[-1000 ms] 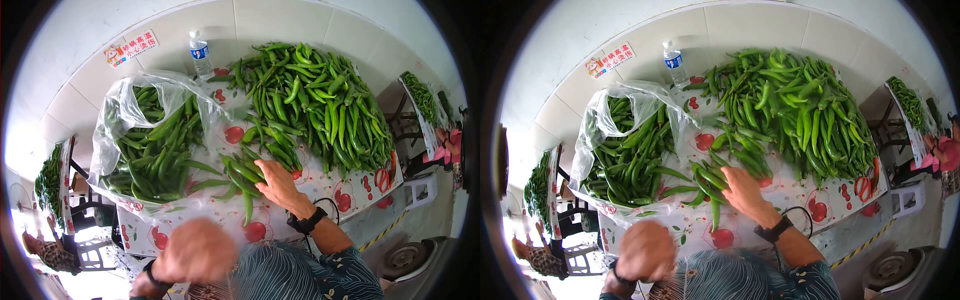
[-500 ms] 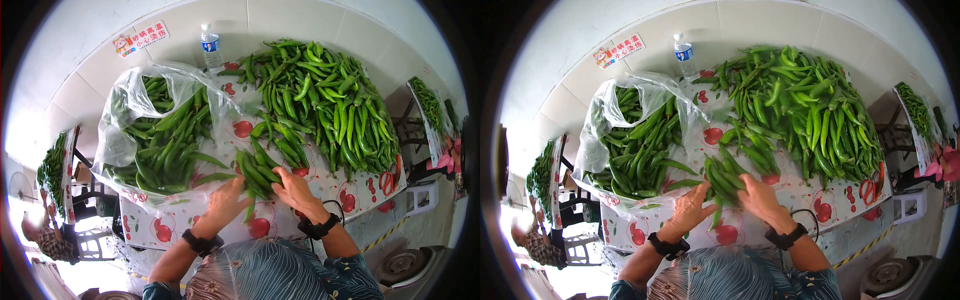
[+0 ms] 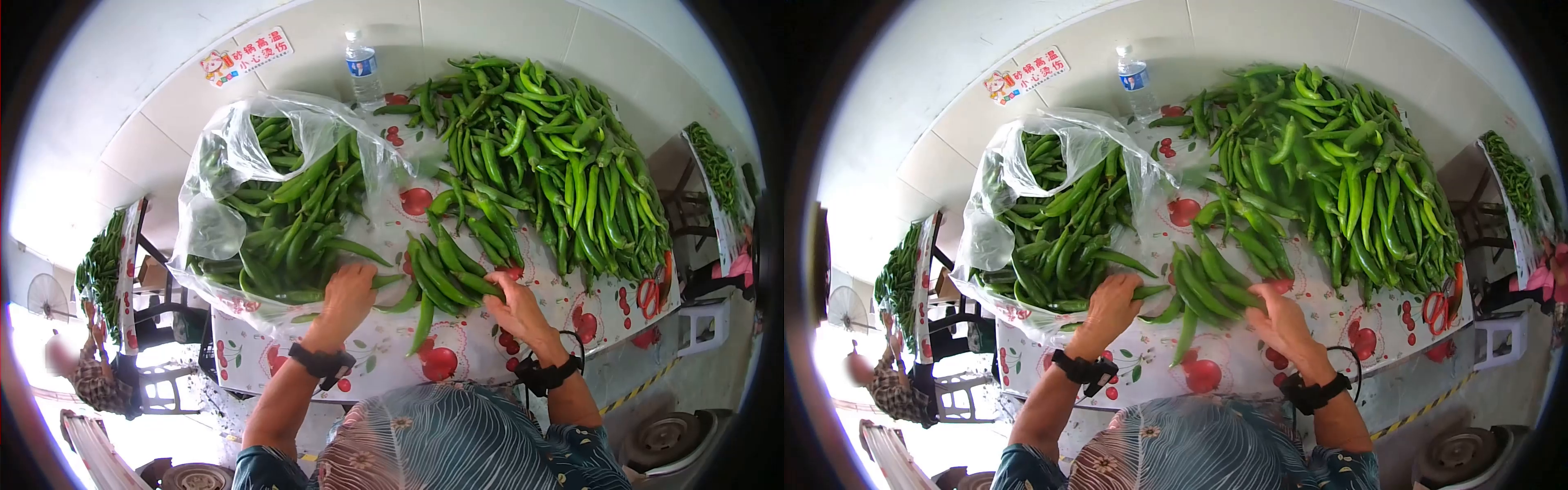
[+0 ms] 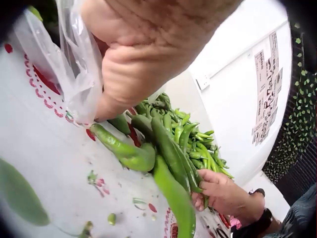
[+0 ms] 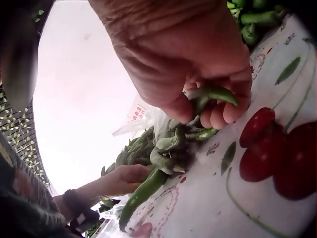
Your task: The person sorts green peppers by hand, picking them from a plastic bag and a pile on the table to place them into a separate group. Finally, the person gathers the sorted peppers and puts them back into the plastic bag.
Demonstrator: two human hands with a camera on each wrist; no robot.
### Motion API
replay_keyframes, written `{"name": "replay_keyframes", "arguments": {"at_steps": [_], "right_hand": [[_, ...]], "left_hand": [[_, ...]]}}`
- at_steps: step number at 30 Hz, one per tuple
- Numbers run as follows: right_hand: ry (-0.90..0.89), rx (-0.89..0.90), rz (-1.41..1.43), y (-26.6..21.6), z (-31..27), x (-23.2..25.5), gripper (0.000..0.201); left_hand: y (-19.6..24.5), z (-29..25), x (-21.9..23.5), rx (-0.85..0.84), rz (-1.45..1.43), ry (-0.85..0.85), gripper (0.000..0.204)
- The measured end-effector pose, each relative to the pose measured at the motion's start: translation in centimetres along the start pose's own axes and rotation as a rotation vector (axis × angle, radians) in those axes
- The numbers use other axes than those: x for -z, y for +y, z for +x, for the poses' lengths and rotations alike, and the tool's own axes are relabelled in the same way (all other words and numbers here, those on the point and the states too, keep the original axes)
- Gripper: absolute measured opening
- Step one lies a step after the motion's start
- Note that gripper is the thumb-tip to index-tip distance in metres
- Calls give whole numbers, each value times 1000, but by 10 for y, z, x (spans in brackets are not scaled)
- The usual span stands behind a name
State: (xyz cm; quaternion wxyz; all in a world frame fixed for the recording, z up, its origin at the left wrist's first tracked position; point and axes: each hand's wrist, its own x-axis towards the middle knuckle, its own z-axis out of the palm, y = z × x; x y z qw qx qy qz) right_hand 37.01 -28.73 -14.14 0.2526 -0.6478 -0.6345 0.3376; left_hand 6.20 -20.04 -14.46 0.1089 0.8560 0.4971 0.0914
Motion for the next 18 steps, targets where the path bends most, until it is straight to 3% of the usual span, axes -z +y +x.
{"name": "replay_keyframes", "arguments": {"at_steps": [2, 8, 12, 15, 18], "right_hand": [[-15, -7, 42, 2, 0, 2, 36], [-28, -75, 149, 8, -1, 1, 42], [-18, -12, 140, 17, 2, -3, 41], [-12, -39, 148, 8, 2, 0, 40], [33, -7, 130, 9, 1, -3, 40]], "left_hand": [[-3, 2, -1, 29, -85, -4, 37], [3, 8, 69, 381, -1320, 116, 29], [-44, 3, 115, 237, -890, 414, 41], [-73, -9, 147, 173, -30, 439, 46], [-103, -22, 132, 282, 326, 335, 43]]}}
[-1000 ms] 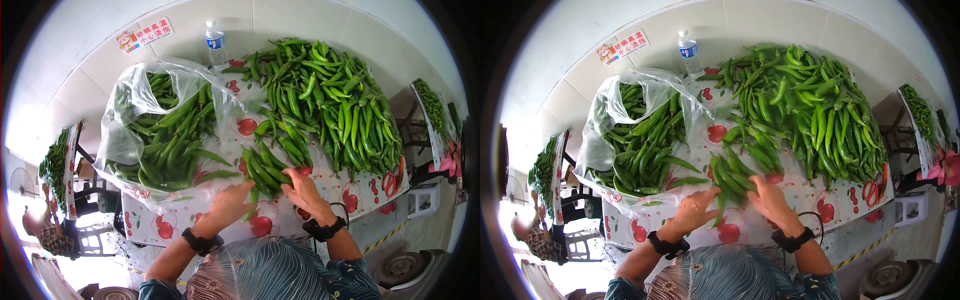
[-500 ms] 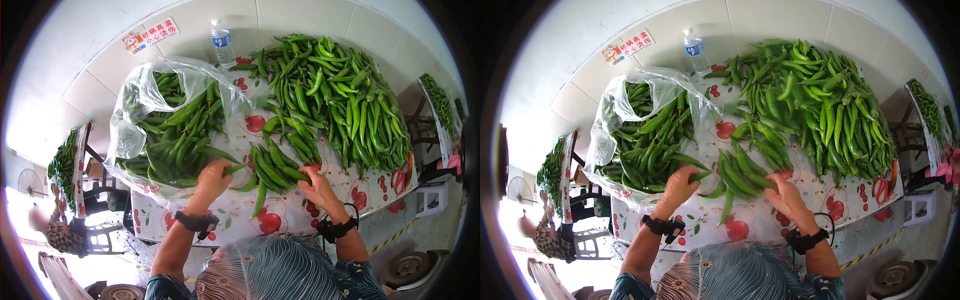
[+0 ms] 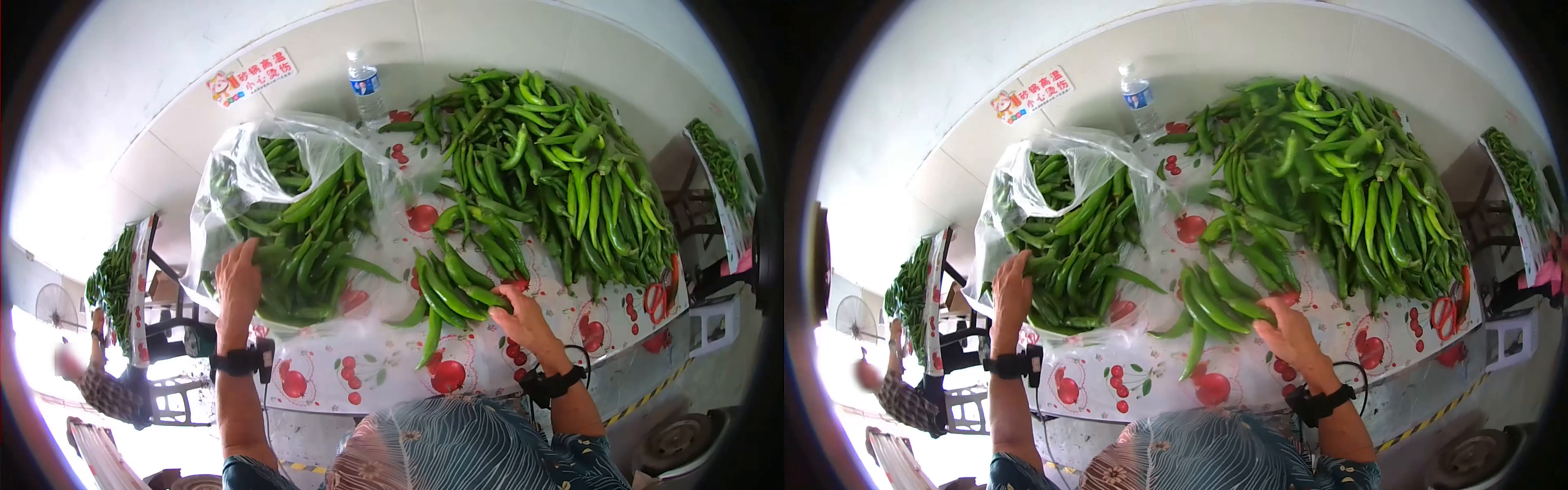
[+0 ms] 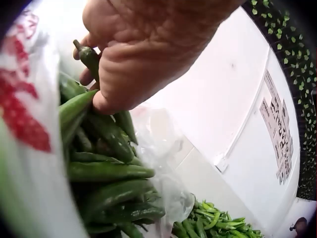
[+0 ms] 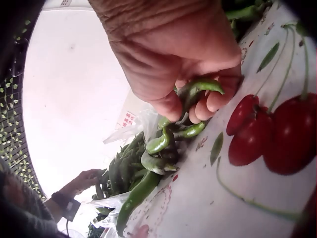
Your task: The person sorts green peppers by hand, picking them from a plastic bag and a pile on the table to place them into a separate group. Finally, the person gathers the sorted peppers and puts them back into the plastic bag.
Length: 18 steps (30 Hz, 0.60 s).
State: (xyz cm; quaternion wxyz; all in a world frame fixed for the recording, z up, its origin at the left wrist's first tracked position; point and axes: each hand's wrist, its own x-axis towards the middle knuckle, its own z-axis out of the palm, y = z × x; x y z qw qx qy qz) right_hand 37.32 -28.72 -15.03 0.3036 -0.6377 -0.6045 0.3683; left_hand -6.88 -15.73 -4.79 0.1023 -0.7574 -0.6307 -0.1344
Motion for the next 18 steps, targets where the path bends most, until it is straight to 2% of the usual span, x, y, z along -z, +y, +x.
{"name": "replay_keyframes", "arguments": {"at_steps": [1, 4, 5, 9, 12, 13, 16, 17, 18], "right_hand": [[-9, -24, 6, -2, 0, 1, 39], [-36, -86, 23, -9, -2, 3, 39], [-41, -93, 26, -10, -2, 4, 38], [3, -38, -11, -4, -3, 1, 37], [1, -90, 28, -9, -3, 1, 35], [1, -84, 33, -10, -2, 0, 35], [15, -83, 45, -5, -5, -1, 34], [16, -87, 47, -5, -5, -2, 34], [19, -89, 47, -7, -5, -2, 34]], "left_hand": [[-3, -3, -3, 27, -34, -15, 42], [-1, -4, 1, -43, 51, 73, 42], [1, -3, 6, 66, -69, -40, 38], [-19, 13, 3, 207, -371, 112, 32], [-34, 34, -1, 130, -209, 113, 32], [-47, 37, -11, 66, -130, 41, 35], [-58, 48, -22, -16, -108, 16, 32], [-57, 47, -25, 72, -83, 15, 29], [-56, 45, -26, 62, -70, 43, 27]]}}
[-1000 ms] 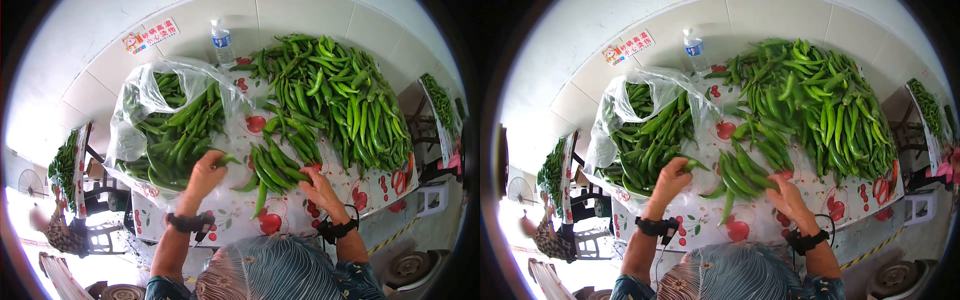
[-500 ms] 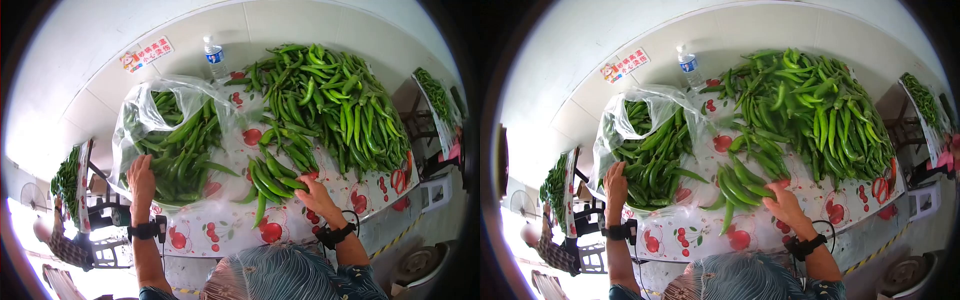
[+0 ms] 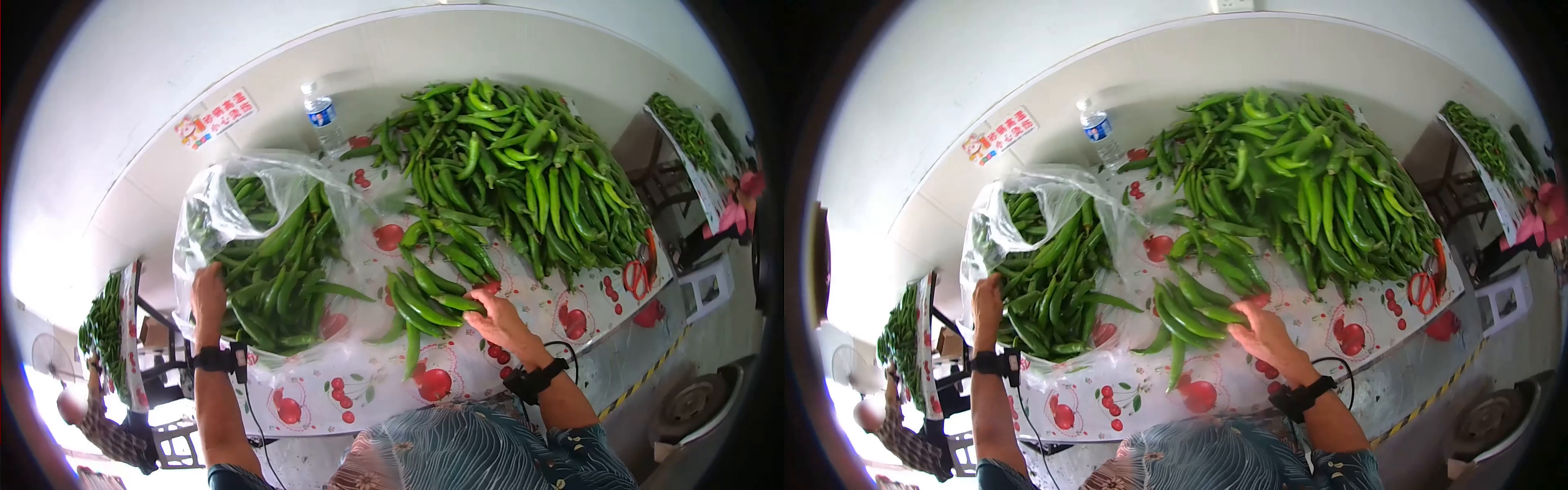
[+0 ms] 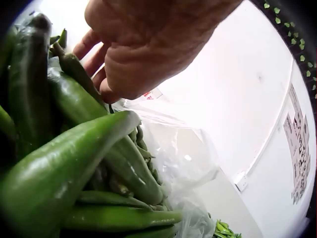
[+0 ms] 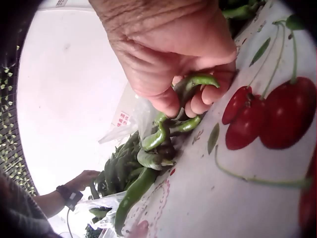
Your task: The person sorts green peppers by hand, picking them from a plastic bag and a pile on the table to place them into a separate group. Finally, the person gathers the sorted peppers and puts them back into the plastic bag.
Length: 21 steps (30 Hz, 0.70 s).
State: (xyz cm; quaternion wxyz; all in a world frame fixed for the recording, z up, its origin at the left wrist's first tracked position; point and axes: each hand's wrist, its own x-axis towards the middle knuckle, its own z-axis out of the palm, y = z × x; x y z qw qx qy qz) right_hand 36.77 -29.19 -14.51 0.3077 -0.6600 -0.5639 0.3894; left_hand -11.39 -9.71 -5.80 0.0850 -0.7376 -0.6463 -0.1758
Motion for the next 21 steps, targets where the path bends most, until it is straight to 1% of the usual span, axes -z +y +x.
{"name": "replay_keyframes", "arguments": {"at_steps": [1, 2, 4, 5, 6, 7, 8, 9, 10, 11, 12, 13, 16, 17, 20, 21], "right_hand": [[-23, -46, 29, -4, 0, 1, 35], [4, -7, 5, 0, -1, 0, 34], [53, 78, -52, 12, 3, -6, 34], [-8, -27, -21, -1, 1, -1, 35], [10, -25, -51, -3, 3, -1, 36], [22, -22, -81, -2, 4, -2, 37], [29, -19, -109, -1, 4, -3, 38], [18, -26, -109, -2, 4, -2, 39], [3, -33, -107, -5, 6, 0, 40], [-13, -43, -102, -5, 5, -1, 40], [5, -45, -95, -3, 2, -3, 40], [24, -42, -89, -1, 2, -6, 40], [56, -13, 11, 0, -4, -9, 41], [67, -2, 58, -1, -7, -11, 41], [-5, 65, 104, -5, -4, -33, 45], [-28, 61, 86, -11, -3, -41, 46]], "left_hand": [[-2, -1, -1, -14, 10, 29, 25], [-3, -1, -2, -30, 20, 58, 24], [31, -9, 16, -26, -120, 91, 21], [51, -15, 24, 16, -271, 62, 18], [76, -24, 30, 92, -442, -18, 16], [86, -35, 10, 35, -724, -32, 15], [116, -49, 12, -17, -734, -151, 19], [156, -63, 28, 162, -913, -479, 26], [170, -79, 13, 54, -1075, -600, 33], [180, -94, -11, -15, -1048, -677, 35], [195, -102, -18, -133, -1029, -655, 37], [198, -113, -44, -86, -1151, -656, 37], [202, -121, -72, -42, -1091, -690, 37], [207, -120, -71, 14, -1190, -754, 36], [227, -126, -69, 57, -1243, -775, 34], [237, -125, -59, 107, -1289, -800, 33]]}}
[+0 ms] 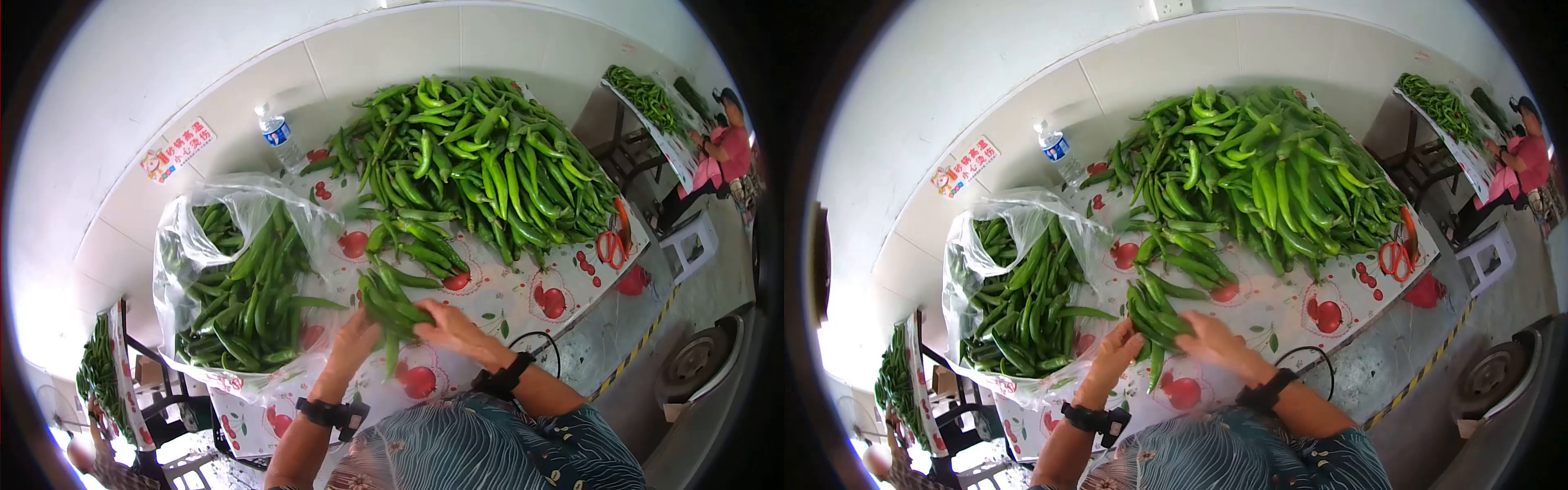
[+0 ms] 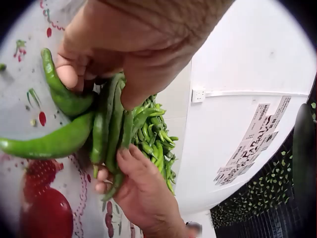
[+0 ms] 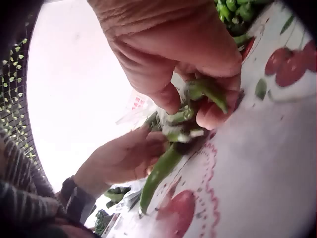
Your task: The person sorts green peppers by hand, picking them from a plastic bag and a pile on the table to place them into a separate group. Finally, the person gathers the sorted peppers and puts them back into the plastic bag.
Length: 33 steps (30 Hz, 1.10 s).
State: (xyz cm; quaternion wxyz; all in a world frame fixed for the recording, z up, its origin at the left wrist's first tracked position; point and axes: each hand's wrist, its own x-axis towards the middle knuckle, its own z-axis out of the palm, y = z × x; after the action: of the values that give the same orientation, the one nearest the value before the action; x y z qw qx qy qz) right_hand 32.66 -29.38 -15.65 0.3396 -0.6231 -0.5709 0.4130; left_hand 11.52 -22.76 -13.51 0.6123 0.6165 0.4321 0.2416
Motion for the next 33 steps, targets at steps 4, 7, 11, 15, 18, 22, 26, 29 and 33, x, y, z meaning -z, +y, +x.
{"name": "replay_keyframes", "arguments": {"at_steps": [4, 7, 11, 15, 18, 22, 26, 29, 33], "right_hand": [[-103, 2, 101, -19, 7, -15, 53], [-182, -48, 216, -26, 11, -21, 55], [-341, -66, 271, -33, 17, -22, 66], [-308, 63, 212, -47, 14, -22, 62], [-328, 90, 264, -54, 16, -17, 58], [-274, 176, 438, -73, 17, -17, 52], [-261, 68, 458, -88, 20, -10, 44], [-251, 45, 398, -88, 22, -7, 40], [-293, -138, 494, -74, 18, 1, 35]], "left_hand": [[-9, 6, -3, 119, 65, 76, 42], [-10, 4, 2, 254, -160, 30, 41], [-2, -5, -5, 89, -345, 62, 41], [5, 1, 2, 105, -313, 18, 49], [16, -5, 8, 142, -314, 50, 55], [22, -6, 12, -9, -405, 125, 48], [45, -14, 35, 4, -567, 246, 33], [58, -31, 81, 33, -583, 326, 32], [60, -62, 146, -7, -601, 548, 22]]}}
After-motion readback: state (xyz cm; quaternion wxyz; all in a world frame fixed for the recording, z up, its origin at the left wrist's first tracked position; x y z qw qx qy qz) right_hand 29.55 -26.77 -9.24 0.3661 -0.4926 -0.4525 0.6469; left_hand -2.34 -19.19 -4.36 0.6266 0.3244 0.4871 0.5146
